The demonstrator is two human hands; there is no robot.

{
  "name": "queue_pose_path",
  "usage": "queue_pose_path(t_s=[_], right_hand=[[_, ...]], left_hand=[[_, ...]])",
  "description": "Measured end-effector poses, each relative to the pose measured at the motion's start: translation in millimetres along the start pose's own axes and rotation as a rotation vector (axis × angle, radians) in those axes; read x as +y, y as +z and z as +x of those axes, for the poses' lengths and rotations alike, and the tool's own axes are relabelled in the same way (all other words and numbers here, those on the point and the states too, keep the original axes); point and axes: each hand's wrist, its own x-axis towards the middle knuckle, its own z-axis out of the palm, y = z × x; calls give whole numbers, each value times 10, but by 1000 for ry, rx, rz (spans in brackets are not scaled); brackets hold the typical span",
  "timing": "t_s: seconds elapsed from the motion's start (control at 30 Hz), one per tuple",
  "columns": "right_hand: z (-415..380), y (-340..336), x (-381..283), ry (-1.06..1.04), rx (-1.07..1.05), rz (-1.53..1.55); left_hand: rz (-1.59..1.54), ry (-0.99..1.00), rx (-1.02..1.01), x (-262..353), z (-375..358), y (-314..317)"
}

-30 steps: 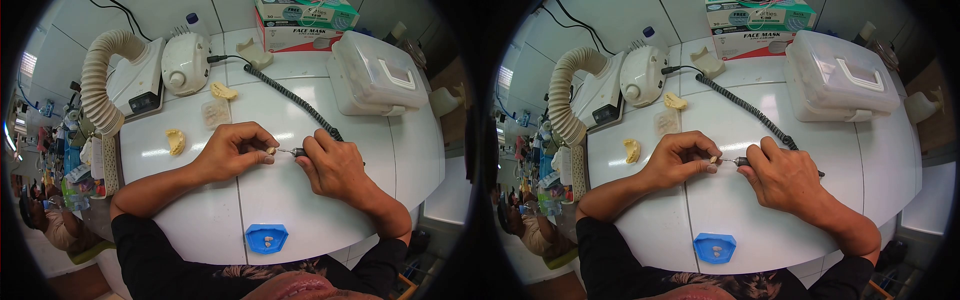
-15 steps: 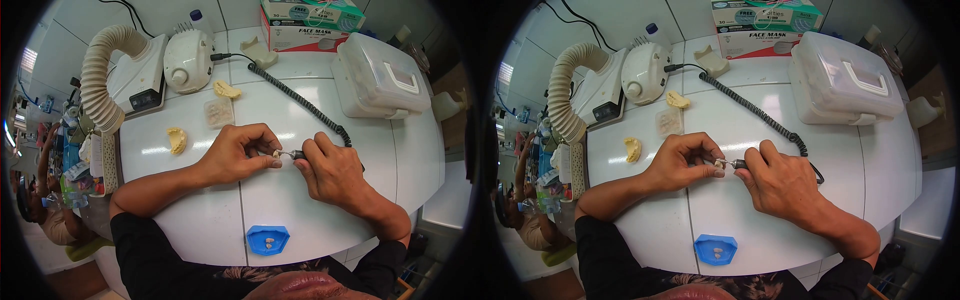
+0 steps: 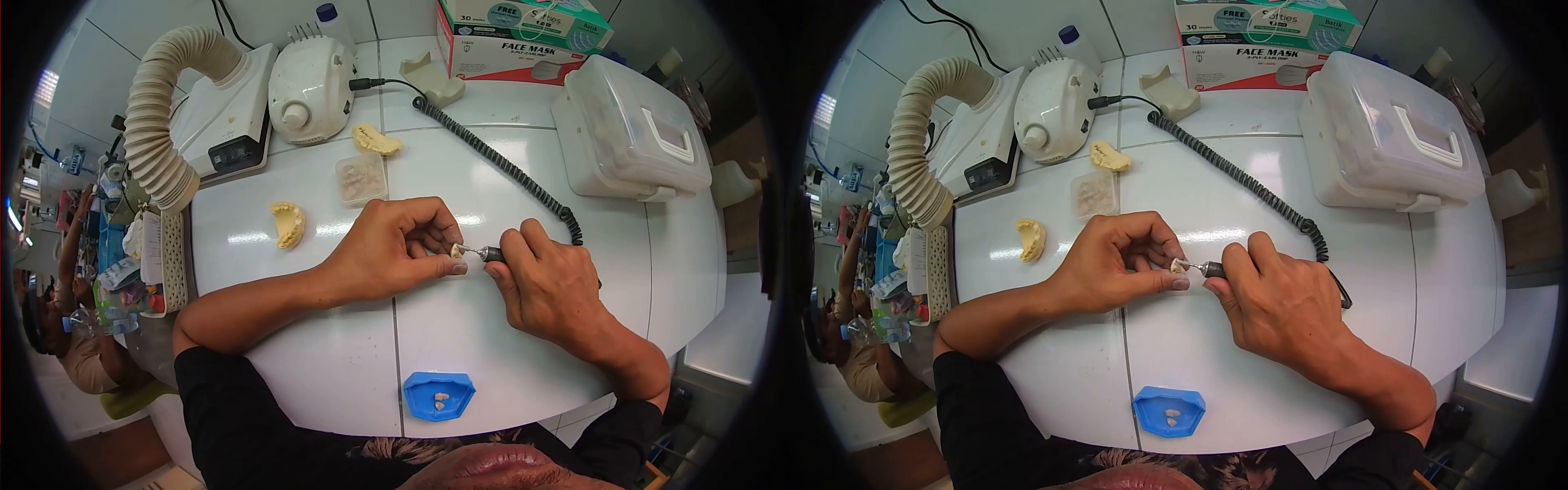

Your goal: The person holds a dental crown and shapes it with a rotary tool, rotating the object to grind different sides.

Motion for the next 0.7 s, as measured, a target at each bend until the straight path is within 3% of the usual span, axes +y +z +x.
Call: queue_pose_path(t_s=[0.7], right_hand=[[10,15,4,-29,-13,-12]], left_hand=[[16,-41,-8,16,2,4]])
